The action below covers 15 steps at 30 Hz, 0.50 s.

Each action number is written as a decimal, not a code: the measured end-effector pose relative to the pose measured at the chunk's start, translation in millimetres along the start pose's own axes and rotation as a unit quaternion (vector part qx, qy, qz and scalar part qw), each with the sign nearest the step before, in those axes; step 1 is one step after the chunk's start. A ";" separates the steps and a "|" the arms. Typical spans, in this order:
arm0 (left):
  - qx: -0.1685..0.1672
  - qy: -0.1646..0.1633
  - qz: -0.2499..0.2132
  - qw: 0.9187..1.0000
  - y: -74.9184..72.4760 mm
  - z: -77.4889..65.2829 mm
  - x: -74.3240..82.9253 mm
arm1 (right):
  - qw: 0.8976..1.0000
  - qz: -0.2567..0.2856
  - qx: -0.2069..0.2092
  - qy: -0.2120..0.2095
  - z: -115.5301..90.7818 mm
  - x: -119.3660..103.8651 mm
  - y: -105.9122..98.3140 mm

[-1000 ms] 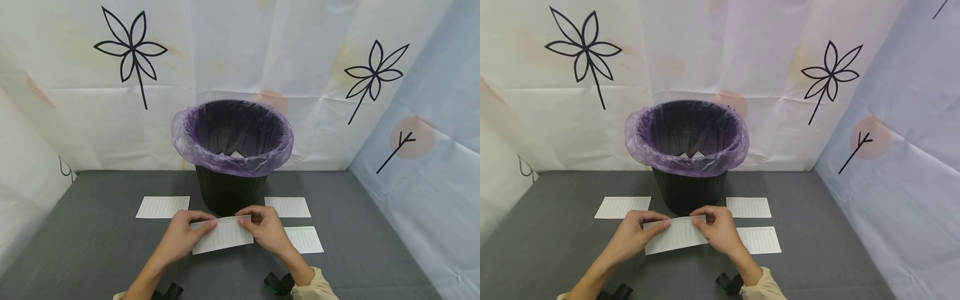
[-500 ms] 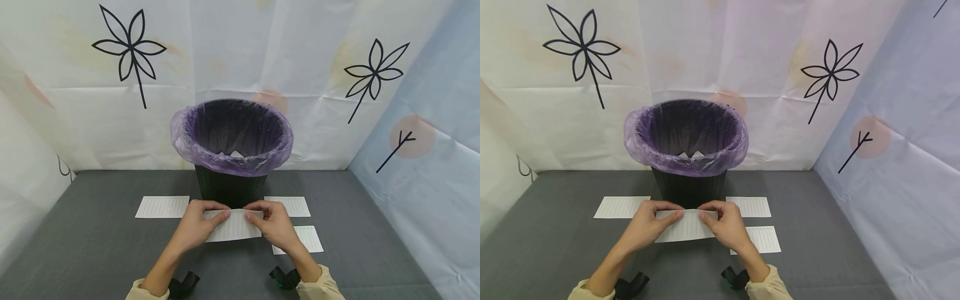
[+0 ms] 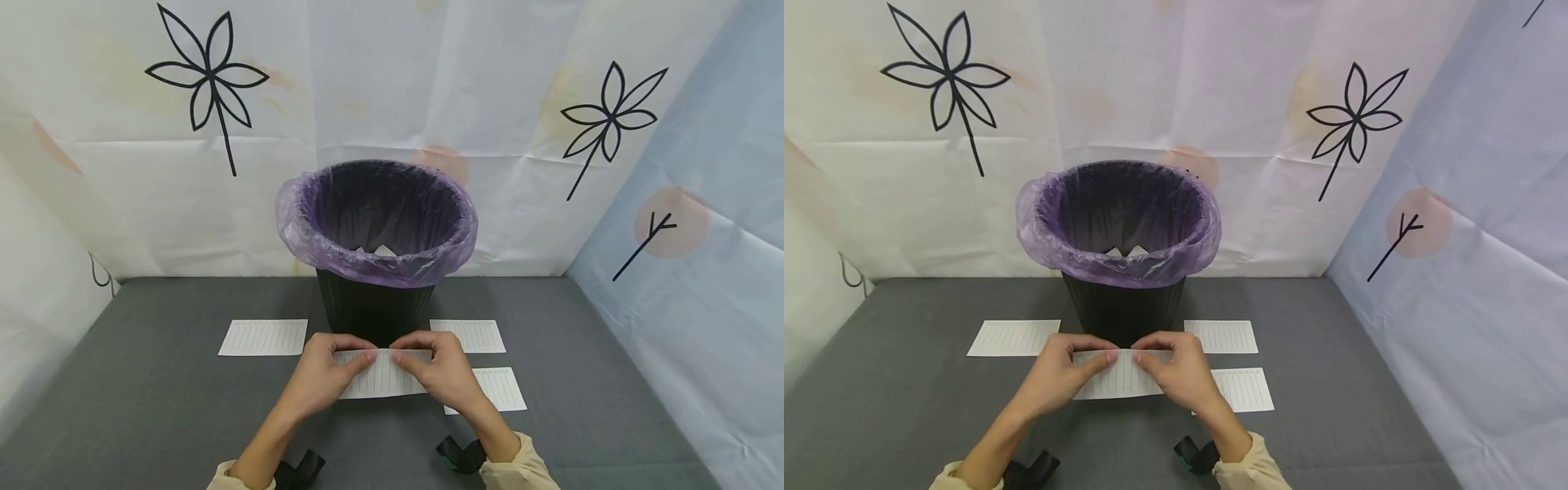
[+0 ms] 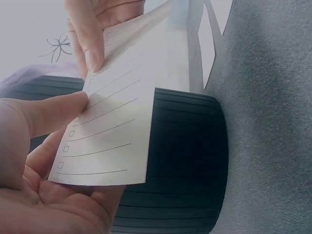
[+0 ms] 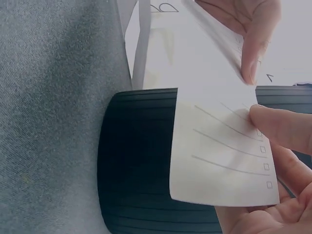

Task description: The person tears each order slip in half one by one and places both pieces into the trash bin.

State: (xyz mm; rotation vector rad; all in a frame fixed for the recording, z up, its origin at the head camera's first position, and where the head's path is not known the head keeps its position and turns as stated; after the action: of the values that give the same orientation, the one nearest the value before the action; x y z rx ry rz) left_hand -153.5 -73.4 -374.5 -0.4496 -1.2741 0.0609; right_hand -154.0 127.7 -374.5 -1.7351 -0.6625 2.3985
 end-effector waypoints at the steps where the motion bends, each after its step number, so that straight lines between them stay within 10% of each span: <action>1: 0.000 0.001 0.001 1.000 0.5 -0.1 -0.6 | 1.000 0.000 0.000 0.001 -0.1 0.1 0.9; 15: 0.012 0.014 0.026 0.999 4.2 -0.3 -4.3 | 1.000 0.000 -0.003 -0.017 -0.4 -0.5 7.4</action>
State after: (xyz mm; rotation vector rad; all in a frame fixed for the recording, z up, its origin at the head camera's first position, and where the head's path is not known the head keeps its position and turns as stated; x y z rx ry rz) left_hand -153.7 -70.9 -380.0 -0.4611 -1.2328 0.1138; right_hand -152.2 120.9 -377.1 -1.6987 -0.6739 2.4340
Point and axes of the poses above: each hand's wrist, its own z-axis towards the middle knuckle, its own y-axis out of the palm, x = y × z, the point moved 3 cm from there along z, towards the middle knuckle
